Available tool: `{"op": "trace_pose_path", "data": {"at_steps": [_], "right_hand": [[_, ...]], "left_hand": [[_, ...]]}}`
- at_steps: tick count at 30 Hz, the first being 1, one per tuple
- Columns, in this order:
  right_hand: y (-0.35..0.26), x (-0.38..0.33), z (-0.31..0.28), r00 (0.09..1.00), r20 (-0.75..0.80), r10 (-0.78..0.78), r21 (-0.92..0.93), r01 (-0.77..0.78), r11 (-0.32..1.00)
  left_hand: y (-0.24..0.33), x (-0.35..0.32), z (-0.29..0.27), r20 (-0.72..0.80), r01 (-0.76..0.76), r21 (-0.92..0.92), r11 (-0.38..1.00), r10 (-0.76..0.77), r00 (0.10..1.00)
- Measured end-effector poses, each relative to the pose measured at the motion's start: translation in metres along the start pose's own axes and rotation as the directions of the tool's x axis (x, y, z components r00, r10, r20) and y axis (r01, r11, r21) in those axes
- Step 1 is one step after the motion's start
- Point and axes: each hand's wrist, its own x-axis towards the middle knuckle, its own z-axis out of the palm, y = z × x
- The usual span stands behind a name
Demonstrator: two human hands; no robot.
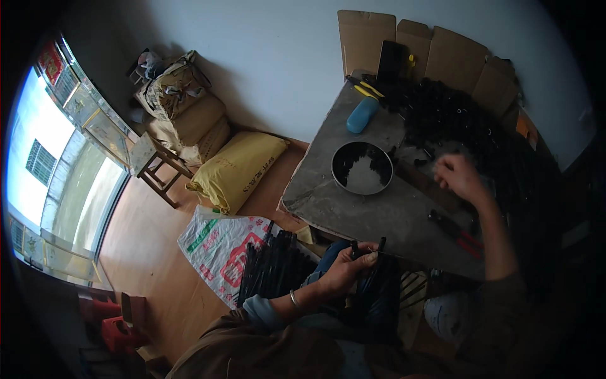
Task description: The person is assembling umbrella ribs by manually attaching plastic components and securing them with pliers.
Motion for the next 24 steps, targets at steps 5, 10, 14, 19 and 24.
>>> {"op": "trace_pose_path", "data": {"at_steps": [5,10,14,19,24], "right_hand": [[-0.009,0.119,0.012,0.977,-0.111,-0.181,-0.006,0.181,0.983],[-0.027,0.243,0.04,0.909,-0.278,-0.31,-0.225,0.252,0.941],[-0.028,0.324,0.07,0.892,-0.301,-0.336,-0.261,0.262,0.929],[-0.031,0.395,0.087,0.898,-0.271,-0.347,-0.355,0.242,0.903],[-0.02,0.43,0.09,0.946,-0.229,-0.229,-0.498,0.088,0.863]], "left_hand": [[0.004,-0.003,-0.011,-0.031,-0.005,0.048,0.999,0.006,1.0],[0.016,-0.006,-0.029,-0.099,0.003,0.216,0.976,0.018,0.995],[0.021,-0.006,-0.041,-0.035,-0.089,0.129,0.988,0.094,0.995],[0.032,-0.01,-0.043,-0.025,-0.026,0.191,0.981,0.032,0.999],[0.042,-0.002,-0.044,0.039,-0.067,0.213,0.975,0.06,0.997]]}}
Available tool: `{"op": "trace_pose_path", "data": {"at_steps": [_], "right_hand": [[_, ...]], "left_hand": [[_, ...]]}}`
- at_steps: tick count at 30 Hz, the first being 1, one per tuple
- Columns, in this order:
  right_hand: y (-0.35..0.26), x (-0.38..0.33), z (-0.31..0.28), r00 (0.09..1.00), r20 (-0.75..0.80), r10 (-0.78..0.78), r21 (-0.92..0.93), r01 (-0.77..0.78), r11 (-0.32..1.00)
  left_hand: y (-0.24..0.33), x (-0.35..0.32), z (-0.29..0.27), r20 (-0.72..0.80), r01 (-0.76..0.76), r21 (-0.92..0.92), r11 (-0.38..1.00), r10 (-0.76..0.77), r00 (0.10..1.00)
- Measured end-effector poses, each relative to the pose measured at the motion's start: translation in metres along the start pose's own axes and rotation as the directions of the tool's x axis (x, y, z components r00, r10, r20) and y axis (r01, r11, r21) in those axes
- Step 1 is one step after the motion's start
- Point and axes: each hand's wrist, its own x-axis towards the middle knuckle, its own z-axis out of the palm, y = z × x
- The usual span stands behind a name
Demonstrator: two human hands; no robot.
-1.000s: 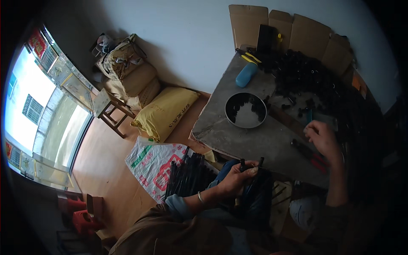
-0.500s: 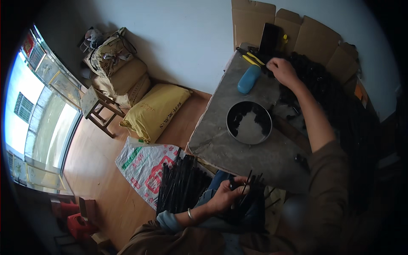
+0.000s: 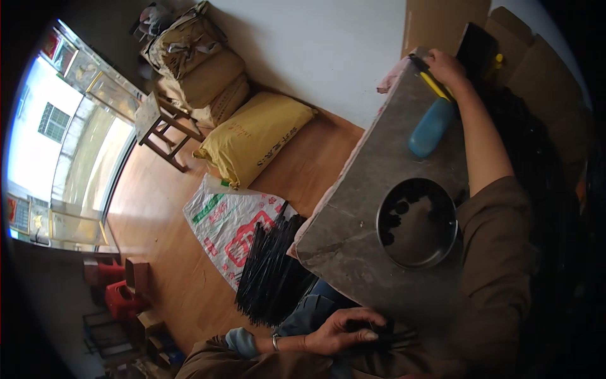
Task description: The person is assembling umbrella ribs by manually attaching plastic components and securing them with pliers.
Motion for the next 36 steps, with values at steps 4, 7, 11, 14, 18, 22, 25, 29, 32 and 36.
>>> {"op": "trace_pose_path", "data": {"at_steps": [4,7,11,14,18,22,25,29,32,36], "right_hand": [[-0.028,-0.004,-0.005,0.996,0.051,0.072,-0.147,-0.064,0.987],[-0.026,-0.001,0.0,0.997,0.019,0.072,-0.151,-0.068,0.986],[-0.009,0.004,0.0,0.998,0.008,0.068,-0.134,-0.066,0.989],[-0.004,0.009,0.009,0.999,-0.052,0.017,-0.12,-0.023,0.993],[0.008,0.025,0.018,0.993,-0.11,0.033,0.028,-0.03,0.999],[0.014,0.037,0.007,0.984,-0.155,0.084,0.299,-0.035,0.954],[0.008,0.031,-0.007,0.974,-0.226,0.031,0.248,0.027,0.969],[-0.01,0.006,-0.036,0.917,-0.398,-0.041,0.064,0.073,0.995],[0.002,-0.01,-0.076,0.717,-0.653,-0.245,-0.088,0.25,0.964],[0.027,-0.062,-0.15,0.705,-0.7,-0.119,0.026,0.191,0.981]], "left_hand": [[0.003,0.003,-0.002,0.037,-0.059,0.06,0.997,0.056,0.998],[0.002,0.006,-0.004,0.05,-0.061,0.054,0.997,0.058,0.997],[0.002,0.005,-0.007,0.099,-0.05,-0.013,0.999,0.051,0.994],[0.003,0.004,-0.007,0.09,-0.043,-0.051,0.998,0.048,0.995],[0.003,0.005,-0.007,0.093,-0.04,-0.029,0.999,0.042,0.995],[0.003,0.006,-0.007,0.113,-0.038,-0.031,0.999,0.041,0.993],[0.003,0.007,-0.007,0.128,-0.048,-0.045,0.998,0.053,0.99],[0.002,0.002,-0.001,0.05,-0.032,-0.074,0.997,0.036,0.998],[-0.005,-0.007,0.002,-0.001,0.027,-0.153,0.988,-0.028,1.0],[-0.005,-0.01,0.0,-0.049,-0.045,-0.075,0.996,0.042,0.998]]}}
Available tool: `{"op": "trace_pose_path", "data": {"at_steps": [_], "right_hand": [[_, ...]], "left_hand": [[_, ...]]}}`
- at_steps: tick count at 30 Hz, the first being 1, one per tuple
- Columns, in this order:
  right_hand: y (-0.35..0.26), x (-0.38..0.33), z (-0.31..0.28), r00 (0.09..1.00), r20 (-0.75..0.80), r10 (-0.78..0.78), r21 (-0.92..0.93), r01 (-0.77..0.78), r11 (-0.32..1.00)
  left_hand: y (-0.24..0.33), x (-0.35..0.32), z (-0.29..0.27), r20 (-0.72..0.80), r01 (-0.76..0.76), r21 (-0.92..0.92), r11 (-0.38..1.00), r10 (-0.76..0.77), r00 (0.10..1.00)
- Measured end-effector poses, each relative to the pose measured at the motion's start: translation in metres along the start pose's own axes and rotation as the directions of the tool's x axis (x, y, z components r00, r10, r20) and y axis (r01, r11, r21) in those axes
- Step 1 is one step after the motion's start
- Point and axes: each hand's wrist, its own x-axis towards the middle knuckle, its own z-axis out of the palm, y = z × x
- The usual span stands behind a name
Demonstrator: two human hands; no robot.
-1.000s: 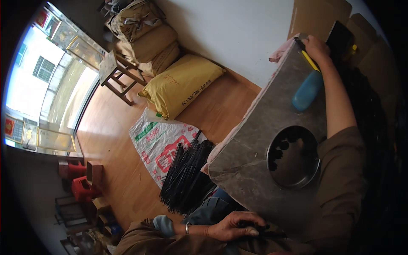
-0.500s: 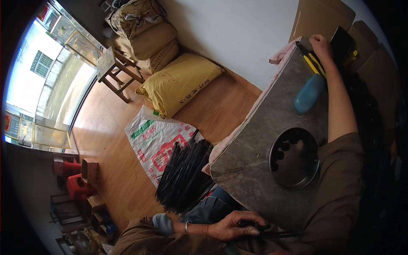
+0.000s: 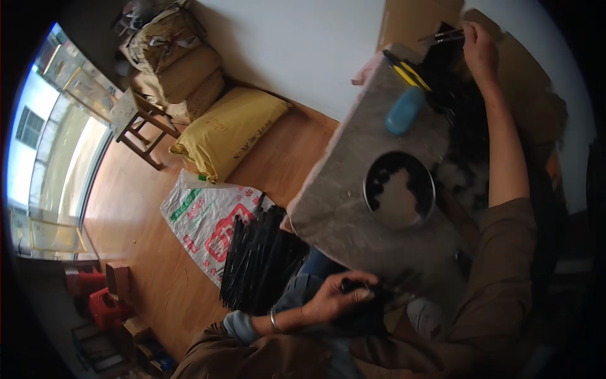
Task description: The person is assembling umbrella ribs by manually attaching plastic components and securing them with pliers.
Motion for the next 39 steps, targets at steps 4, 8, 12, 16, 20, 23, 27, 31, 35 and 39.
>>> {"op": "trace_pose_path", "data": {"at_steps": [4,8,12,16,20,23,27,31,35,39], "right_hand": [[-0.024,-0.033,-0.117,0.863,0.408,0.296,0.401,-0.461,0.792],[-0.06,-0.103,-0.242,0.747,0.53,0.401,0.353,-0.625,0.696],[-0.064,-0.19,-0.329,0.62,0.658,0.428,0.311,-0.741,0.595],[-0.11,-0.266,-0.368,0.505,0.653,0.564,0.215,-0.838,0.502],[-0.129,-0.313,-0.382,0.562,0.576,0.594,0.154,-0.788,0.596],[-0.131,-0.335,-0.378,0.634,0.538,0.555,0.214,-0.74,0.638],[-0.137,-0.349,-0.381,0.495,0.664,0.56,-0.045,-0.721,0.691],[-0.124,-0.368,-0.372,0.398,0.795,0.458,-0.058,-0.701,0.711],[-0.147,-0.365,-0.371,0.291,0.842,0.455,-0.04,-0.807,0.59],[-0.189,-0.351,-0.373,0.14,0.955,0.261,0.115,-0.988,0.107]], "left_hand": [[-0.002,-0.005,-0.004,-0.086,0.107,-0.001,0.994,-0.107,0.991],[0.003,0.001,0.01,-0.093,0.044,-0.029,0.999,-0.047,0.995],[-0.001,-0.002,0.019,0.017,0.03,-0.154,0.988,-0.028,0.999],[-0.006,-0.012,0.023,0.039,-0.041,-0.198,0.979,0.05,0.998],[-0.013,-0.02,0.028,0.048,-0.049,-0.191,0.98,0.059,0.997],[-0.014,-0.027,0.034,-0.015,-0.04,-0.141,0.989,0.038,0.999],[-0.013,-0.031,0.043,-0.056,-0.043,-0.134,0.99,0.036,0.998],[-0.013,-0.024,0.042,-0.04,-0.02,-0.115,0.993,0.016,0.999],[-0.016,-0.019,0.038,-0.054,-0.009,-0.118,0.993,0.003,0.999],[-0.016,-0.014,0.032,-0.075,0.017,-0.133,0.991,-0.027,0.997]]}}
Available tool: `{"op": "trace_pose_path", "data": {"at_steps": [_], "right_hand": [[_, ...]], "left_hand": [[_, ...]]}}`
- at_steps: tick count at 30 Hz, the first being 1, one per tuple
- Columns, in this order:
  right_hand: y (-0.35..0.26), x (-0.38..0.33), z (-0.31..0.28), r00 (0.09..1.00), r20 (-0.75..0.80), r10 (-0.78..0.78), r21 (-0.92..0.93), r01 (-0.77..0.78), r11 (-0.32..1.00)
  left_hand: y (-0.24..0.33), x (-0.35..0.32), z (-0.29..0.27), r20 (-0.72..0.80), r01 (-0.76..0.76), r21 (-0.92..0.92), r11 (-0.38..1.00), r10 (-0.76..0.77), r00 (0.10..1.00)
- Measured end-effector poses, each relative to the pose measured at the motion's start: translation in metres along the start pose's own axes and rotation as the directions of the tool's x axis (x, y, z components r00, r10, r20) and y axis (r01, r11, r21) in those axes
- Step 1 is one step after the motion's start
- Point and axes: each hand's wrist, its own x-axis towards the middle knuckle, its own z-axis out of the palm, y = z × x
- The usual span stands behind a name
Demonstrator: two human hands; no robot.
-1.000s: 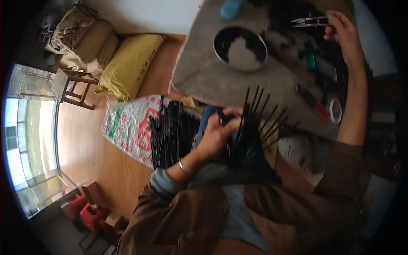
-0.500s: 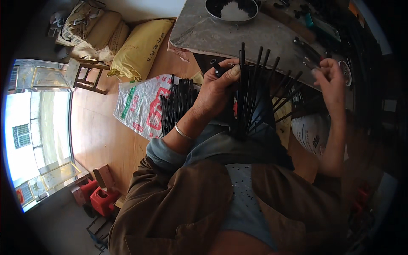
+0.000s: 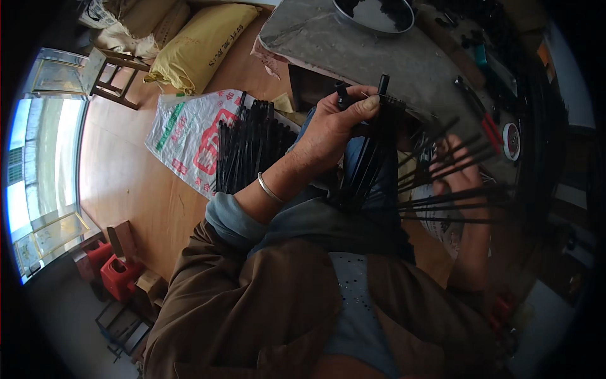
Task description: The person is assembling umbrella ribs by manually attaching plastic components and securing them with pliers.
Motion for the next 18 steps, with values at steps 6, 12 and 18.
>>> {"op": "trace_pose_path", "data": {"at_steps": [6,12,18], "right_hand": [[-0.005,0.006,0.033,0.992,0.122,-0.018,0.03,0.014,0.999],[-0.018,0.013,0.035,0.992,-0.071,0.103,0.098,-0.096,0.991],[-0.009,0.008,0.041,0.972,0.123,0.202,0.288,-0.229,0.93]], "left_hand": [[-0.008,0.007,-0.016,0.011,-0.003,-0.083,0.997,0.004,1.0],[-0.002,0.005,-0.02,-0.002,-0.014,-0.133,0.991,0.014,1.0],[0.001,0.001,-0.021,0.012,0.001,-0.109,0.994,0.001,1.0]]}}
